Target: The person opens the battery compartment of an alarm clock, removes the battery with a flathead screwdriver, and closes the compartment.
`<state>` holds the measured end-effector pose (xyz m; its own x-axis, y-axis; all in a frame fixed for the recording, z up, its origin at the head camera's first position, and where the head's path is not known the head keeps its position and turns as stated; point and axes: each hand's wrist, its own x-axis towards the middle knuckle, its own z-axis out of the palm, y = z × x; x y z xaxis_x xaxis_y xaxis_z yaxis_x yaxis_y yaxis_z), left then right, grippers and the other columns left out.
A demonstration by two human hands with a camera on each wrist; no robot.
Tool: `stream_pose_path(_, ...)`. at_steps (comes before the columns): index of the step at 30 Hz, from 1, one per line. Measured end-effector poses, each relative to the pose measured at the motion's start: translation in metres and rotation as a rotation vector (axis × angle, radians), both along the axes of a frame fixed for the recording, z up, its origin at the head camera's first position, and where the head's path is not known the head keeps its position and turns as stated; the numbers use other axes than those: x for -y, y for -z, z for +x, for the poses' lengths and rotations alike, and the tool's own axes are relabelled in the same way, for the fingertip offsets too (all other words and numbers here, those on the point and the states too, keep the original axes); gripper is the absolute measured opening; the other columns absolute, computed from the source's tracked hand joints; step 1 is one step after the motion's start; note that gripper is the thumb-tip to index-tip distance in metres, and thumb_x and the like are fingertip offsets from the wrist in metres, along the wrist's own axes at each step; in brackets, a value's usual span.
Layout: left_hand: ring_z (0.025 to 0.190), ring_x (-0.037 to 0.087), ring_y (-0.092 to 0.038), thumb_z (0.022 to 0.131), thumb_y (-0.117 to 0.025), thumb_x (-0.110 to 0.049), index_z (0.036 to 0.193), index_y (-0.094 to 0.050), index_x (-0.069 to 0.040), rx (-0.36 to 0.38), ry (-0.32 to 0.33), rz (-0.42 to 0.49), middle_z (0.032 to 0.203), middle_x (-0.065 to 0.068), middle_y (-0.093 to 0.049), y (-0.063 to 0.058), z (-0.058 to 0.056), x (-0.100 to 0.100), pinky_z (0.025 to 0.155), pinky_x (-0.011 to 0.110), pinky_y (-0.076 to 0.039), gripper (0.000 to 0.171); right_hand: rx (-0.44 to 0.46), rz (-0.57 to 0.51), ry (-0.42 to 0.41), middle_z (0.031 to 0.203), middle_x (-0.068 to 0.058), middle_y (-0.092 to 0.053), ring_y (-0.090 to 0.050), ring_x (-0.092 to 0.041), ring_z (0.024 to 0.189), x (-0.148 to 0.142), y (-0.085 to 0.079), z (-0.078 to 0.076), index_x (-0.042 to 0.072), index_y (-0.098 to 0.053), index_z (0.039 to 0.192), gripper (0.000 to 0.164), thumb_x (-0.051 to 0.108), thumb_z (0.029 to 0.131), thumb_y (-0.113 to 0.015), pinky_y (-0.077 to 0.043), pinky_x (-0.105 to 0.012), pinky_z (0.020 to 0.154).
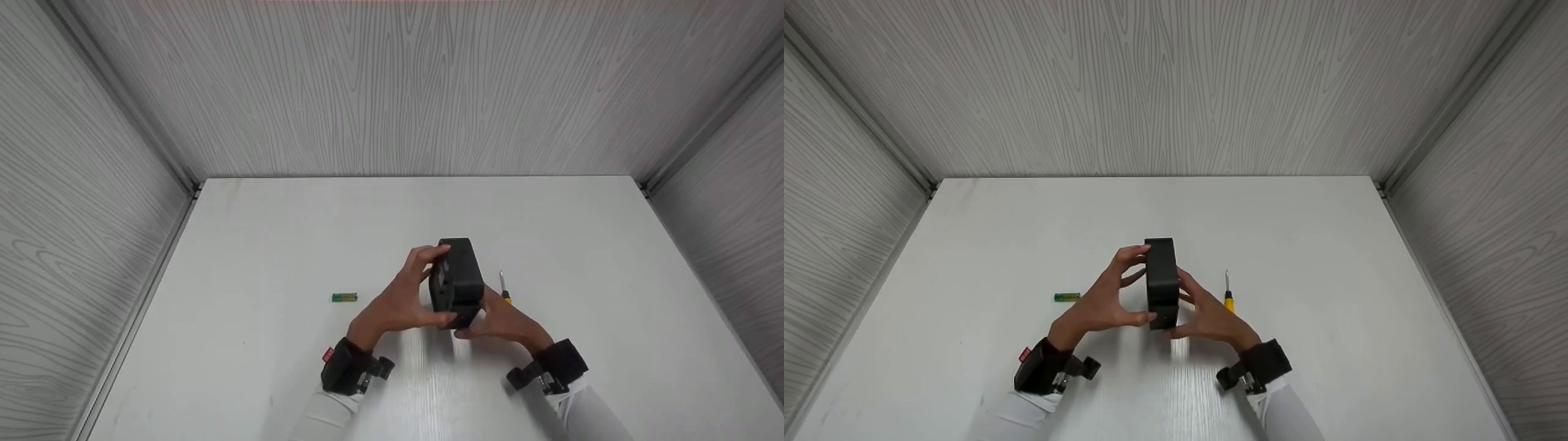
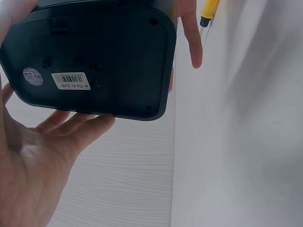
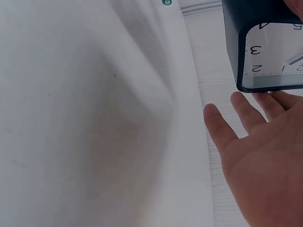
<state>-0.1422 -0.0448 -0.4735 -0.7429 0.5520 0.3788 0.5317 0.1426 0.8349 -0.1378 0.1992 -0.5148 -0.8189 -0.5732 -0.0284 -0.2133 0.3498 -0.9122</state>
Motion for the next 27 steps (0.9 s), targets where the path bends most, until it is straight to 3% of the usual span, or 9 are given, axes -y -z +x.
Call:
stream_pose_path(7,0.14,0.021,-0.034,0.075,-0.082,-0.026,0.151,-0.02,-0.027,0.023,-0.004,0.004,0.149,0.005,-0.028,0.0,0.0,0.001,0.113,0.043,-0.038,0.098,-0.031,-0.056,0.009,0.152,0.003,-0.04,-0.038,-0.013,0.139,0.001,-0.002,-0.001,0.029,-0.024,0.154,0.106,0.019,0.069,-0.087,-0.032,-0.022,0.111)
stream_pose_path(14,0.143,0.025,-0.034,0.075,-0.082,-0.025,0.15,-0.016,-0.026,0.049,-0.017,-0.04,0.154,0.006,-0.025,-0.004,0.001,0.003,0.115,0.043,-0.035,0.1,-0.116,-0.082,0.004,0.141,0.001,-0.052,-0.046,-0.013,0.132,0.002,-0.003,-0.007,0.024,-0.035,0.147,0.099,0.012,0.065,-0.089,-0.033,-0.024,0.111)
stream_pose_path(21,0.147,0.023,-0.029,0.076,-0.082,-0.025,0.151,-0.014,-0.022,0.05,-0.023,-0.06,0.157,0.006,-0.024,-0.003,0.001,0.007,0.116,0.047,-0.032,0.102,-0.149,-0.068,0.035,0.15,-0.005,-0.042,-0.037,-0.004,0.137,0.008,-0.028,0.001,0.014,-0.032,0.151,0.102,0.003,0.065,-0.086,-0.039,-0.046,0.111)
stream_pose_path(24,0.148,0.023,-0.027,0.077,-0.081,-0.025,0.151,-0.014,-0.019,0.057,-0.033,-0.073,0.157,0.006,-0.023,-0.002,0.001,0.009,0.117,0.047,-0.032,0.101,-0.161,-0.1,0.041,0.149,-0.009,-0.041,-0.037,-0.008,0.137,0.01,-0.033,0.004,0.01,-0.032,0.15,0.102,-0.001,0.064,-0.086,-0.043,-0.049,0.108)
stream_pose_path(27,0.148,0.025,-0.026,0.077,-0.081,-0.024,0.15,-0.014,-0.018,0.061,-0.042,-0.084,0.158,0.009,-0.022,-0.002,0.002,0.012,0.116,0.049,-0.032,0.099,-0.18,-0.119,0.061,0.146,-0.013,-0.043,-0.04,-0.023,0.135,0.009,-0.034,0.004,0.006,-0.034,0.149,0.101,-0.004,0.063,-0.086,-0.045,-0.051,0.104)
